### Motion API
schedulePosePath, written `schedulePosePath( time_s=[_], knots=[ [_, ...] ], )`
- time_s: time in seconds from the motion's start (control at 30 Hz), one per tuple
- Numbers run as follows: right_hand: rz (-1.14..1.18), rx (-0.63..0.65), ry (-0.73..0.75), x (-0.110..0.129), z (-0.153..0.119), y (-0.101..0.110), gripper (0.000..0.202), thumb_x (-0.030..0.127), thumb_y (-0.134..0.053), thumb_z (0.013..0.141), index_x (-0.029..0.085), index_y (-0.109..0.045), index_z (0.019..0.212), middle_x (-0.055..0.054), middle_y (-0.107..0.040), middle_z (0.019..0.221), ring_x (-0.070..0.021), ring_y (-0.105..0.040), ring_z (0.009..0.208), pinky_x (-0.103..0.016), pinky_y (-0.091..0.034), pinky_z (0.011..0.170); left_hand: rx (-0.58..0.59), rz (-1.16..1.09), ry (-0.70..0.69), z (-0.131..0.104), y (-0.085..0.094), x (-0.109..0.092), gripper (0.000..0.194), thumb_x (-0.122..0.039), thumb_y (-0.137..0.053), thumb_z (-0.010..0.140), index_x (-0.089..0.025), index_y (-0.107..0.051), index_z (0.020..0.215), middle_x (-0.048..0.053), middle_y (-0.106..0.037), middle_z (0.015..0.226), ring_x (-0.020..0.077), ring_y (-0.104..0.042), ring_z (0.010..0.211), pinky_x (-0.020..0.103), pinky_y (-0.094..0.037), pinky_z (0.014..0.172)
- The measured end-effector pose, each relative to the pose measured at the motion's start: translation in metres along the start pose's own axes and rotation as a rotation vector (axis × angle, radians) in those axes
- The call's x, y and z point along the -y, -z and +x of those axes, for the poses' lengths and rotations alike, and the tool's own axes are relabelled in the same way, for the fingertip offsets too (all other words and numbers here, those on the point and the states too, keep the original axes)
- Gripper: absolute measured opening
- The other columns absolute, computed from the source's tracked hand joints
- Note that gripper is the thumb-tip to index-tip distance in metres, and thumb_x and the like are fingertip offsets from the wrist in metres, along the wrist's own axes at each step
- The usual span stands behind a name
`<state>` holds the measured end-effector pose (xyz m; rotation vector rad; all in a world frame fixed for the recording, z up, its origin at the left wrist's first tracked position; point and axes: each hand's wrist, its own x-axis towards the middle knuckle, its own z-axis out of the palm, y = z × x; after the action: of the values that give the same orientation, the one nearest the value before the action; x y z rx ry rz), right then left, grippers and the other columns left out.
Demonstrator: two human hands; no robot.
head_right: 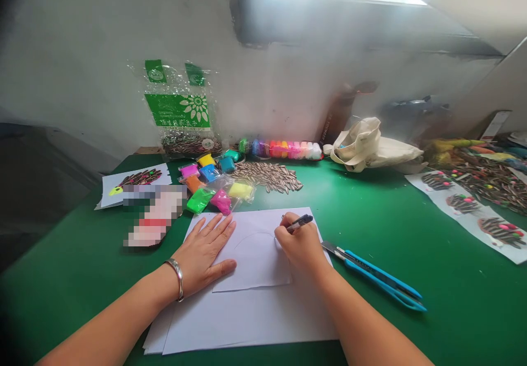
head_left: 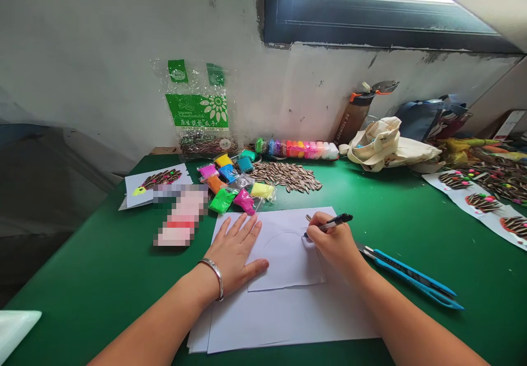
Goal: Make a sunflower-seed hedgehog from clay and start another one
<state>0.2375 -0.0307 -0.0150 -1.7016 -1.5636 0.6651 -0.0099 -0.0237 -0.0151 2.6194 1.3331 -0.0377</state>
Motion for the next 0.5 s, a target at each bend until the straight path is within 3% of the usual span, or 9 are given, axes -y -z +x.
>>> schedulePosePath(
  time_s=[0.33, 0.5],
  knots=[
    [0.033, 0.003, -0.046, -0.001, 0.002, 0.003, 0.015, 0.02, -0.046, 0.066, 0.02, -0.046, 0.052, 0.004, -0.043, 0.049, -0.0116, -0.04, 0.053, -0.024, -0.028, 0.051, -0.011, 0.025, -0.006, 0.0, -0.001, 0.0, 0.074, -0.065, -0.027, 0.085, -0.023, -0.019, 0.145, 0.005, -0.016, 0.152, 0.028, -0.01, 0.139, 0.048, -0.004, 0.112],
    [0.212, -0.031, 0.051, 0.011, -0.004, 0.009, 0.013, 0.02, -0.047, 0.071, 0.019, -0.052, 0.059, 0.002, -0.05, 0.059, -0.0128, -0.045, 0.059, -0.024, -0.034, 0.054, 0.007, 0.017, -0.008, -0.001, 0.0, 0.0, 0.078, -0.069, -0.027, 0.083, -0.022, -0.018, 0.145, 0.006, -0.014, 0.152, 0.0282, -0.008, 0.14, 0.048, -0.003, 0.112]
  ],
)
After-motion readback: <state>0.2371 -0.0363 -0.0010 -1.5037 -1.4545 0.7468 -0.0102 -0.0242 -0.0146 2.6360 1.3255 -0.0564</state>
